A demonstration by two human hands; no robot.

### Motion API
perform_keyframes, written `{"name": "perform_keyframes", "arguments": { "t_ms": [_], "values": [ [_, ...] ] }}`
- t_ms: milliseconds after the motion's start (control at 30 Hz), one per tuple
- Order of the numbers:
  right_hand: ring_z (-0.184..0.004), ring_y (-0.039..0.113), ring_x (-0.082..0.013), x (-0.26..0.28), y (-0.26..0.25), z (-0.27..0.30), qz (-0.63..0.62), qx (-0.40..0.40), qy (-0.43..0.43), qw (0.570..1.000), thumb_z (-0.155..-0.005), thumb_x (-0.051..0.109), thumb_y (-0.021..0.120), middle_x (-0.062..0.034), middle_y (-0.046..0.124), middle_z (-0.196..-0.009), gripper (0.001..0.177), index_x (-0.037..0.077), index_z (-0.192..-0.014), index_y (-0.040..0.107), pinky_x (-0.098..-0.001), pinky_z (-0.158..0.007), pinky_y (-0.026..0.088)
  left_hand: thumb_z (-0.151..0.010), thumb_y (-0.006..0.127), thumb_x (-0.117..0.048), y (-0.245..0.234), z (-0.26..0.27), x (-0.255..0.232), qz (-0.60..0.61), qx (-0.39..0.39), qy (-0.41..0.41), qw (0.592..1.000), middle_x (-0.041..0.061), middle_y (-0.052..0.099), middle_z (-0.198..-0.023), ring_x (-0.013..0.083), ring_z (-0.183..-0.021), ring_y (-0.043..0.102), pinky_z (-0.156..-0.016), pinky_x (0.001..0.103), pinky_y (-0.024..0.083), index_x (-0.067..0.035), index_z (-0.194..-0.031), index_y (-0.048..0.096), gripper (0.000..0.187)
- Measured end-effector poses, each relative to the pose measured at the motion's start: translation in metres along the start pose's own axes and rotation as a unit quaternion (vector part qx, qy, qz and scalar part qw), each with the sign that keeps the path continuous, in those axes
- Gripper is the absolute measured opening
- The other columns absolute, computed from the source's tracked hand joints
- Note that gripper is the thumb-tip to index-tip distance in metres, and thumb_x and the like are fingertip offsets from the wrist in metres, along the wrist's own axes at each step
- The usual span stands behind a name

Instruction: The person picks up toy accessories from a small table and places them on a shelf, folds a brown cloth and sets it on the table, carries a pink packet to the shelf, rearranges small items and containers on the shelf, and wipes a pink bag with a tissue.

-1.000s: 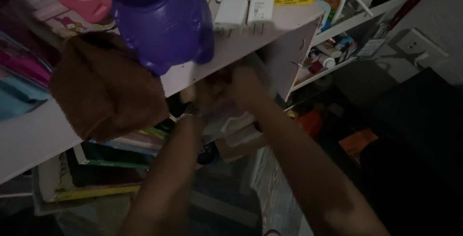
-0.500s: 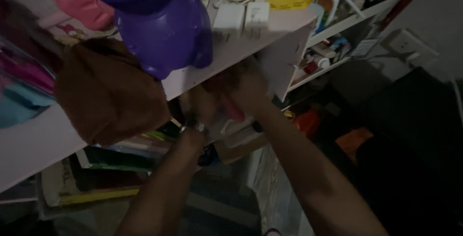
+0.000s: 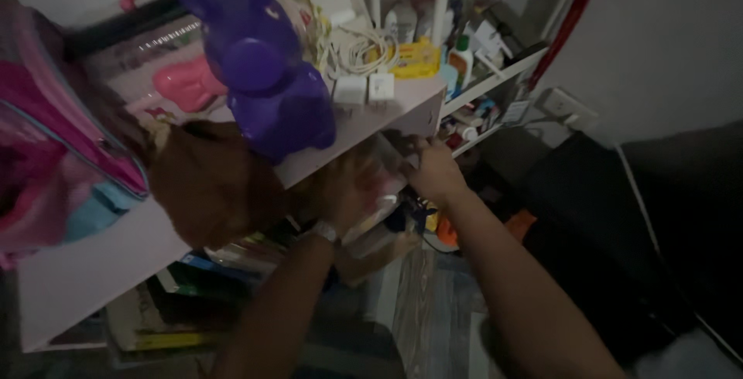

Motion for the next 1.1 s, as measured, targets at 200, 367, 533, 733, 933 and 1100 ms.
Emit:
{"name": "perform_keyframes", "arguments": {
  "t_ms": [200, 367, 533, 733, 933, 1100],
  "values": [
    [-0.124, 0.051, -0.0481, 0.027, -0.037, 0.030, 0.061, -0.019, -0.021, 0.998, -0.081, 0.029, 0.076, -0.0290, 0.050, -0.142, 0.061, 0.009, -0.135, 0.056, -0.0508, -0.101, 0.045, -0.086, 0.061, -0.013, -0.004, 0.030, -0.053, -0.362, -0.092, 0.154, 0.915, 0.017, 0.050, -0.152, 0.0375, -0.143, 0.044, -0.113, 0.054, 0.040, -0.006, -0.138, 0.049, 0.054],
    [-0.120, 0.057, -0.0436, 0.047, -0.071, 0.073, 0.050, 0.013, 0.086, 0.995, -0.085, 0.036, 0.074, -0.0254, 0.060, -0.126, 0.066, 0.012, -0.143, 0.053, -0.0480, -0.101, 0.048, -0.087, 0.065, -0.022, -0.049, 0.079, -0.119, -0.173, -0.079, 0.111, 0.975, 0.015, 0.039, -0.159, 0.0366, -0.148, 0.029, -0.119, 0.049, 0.032, -0.012, -0.156, 0.042, 0.073],
    [-0.118, 0.060, -0.0392, 0.078, -0.110, 0.112, 0.032, -0.059, 0.013, 0.998, -0.084, 0.031, 0.075, -0.0203, 0.066, -0.124, 0.054, 0.009, -0.132, 0.062, -0.0451, -0.103, 0.049, -0.092, 0.059, -0.013, -0.121, 0.104, -0.170, -0.201, 0.015, 0.108, 0.974, 0.018, 0.038, -0.157, 0.0400, -0.148, 0.028, -0.117, 0.052, 0.024, -0.006, -0.152, 0.042, 0.062],
    [-0.119, 0.059, -0.0377, 0.125, -0.152, 0.147, 0.021, -0.080, 0.002, 0.997, -0.086, 0.028, 0.074, -0.0164, 0.067, -0.131, 0.042, 0.013, -0.124, 0.070, -0.0436, -0.102, 0.049, -0.089, 0.060, -0.010, -0.184, 0.134, -0.176, -0.139, -0.051, 0.129, 0.981, 0.018, 0.048, -0.151, 0.0407, -0.143, 0.040, -0.117, 0.050, 0.034, -0.006, -0.146, 0.051, 0.058],
    [-0.111, 0.063, -0.0358, 0.166, -0.182, 0.163, -0.014, -0.096, 0.073, 0.993, -0.085, 0.030, 0.074, -0.0198, 0.065, -0.120, 0.053, 0.008, -0.131, 0.062, -0.0417, -0.096, 0.052, -0.082, 0.071, -0.021, -0.230, 0.143, -0.143, -0.193, -0.106, 0.117, 0.968, 0.019, 0.054, -0.138, 0.0411, -0.131, 0.049, -0.107, 0.051, 0.043, -0.007, -0.127, 0.064, 0.048],
    [-0.108, 0.064, -0.0370, 0.172, -0.199, 0.151, -0.037, -0.114, -0.015, 0.993, -0.089, 0.026, 0.074, -0.0210, 0.066, -0.115, 0.046, 0.003, -0.128, 0.065, -0.0427, -0.094, 0.052, -0.073, 0.082, -0.053, -0.254, 0.129, -0.111, -0.258, -0.111, 0.059, 0.958, 0.017, 0.054, -0.134, 0.0386, -0.122, 0.052, -0.098, 0.050, 0.048, -0.008, -0.114, 0.065, 0.064]
  ]
}}
Point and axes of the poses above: each hand's wrist, its own z-axis away from the middle knuckle, its own y-axis out of the palm, x = y × z, the point moved 3 cm from there along -z, towards the middle knuckle
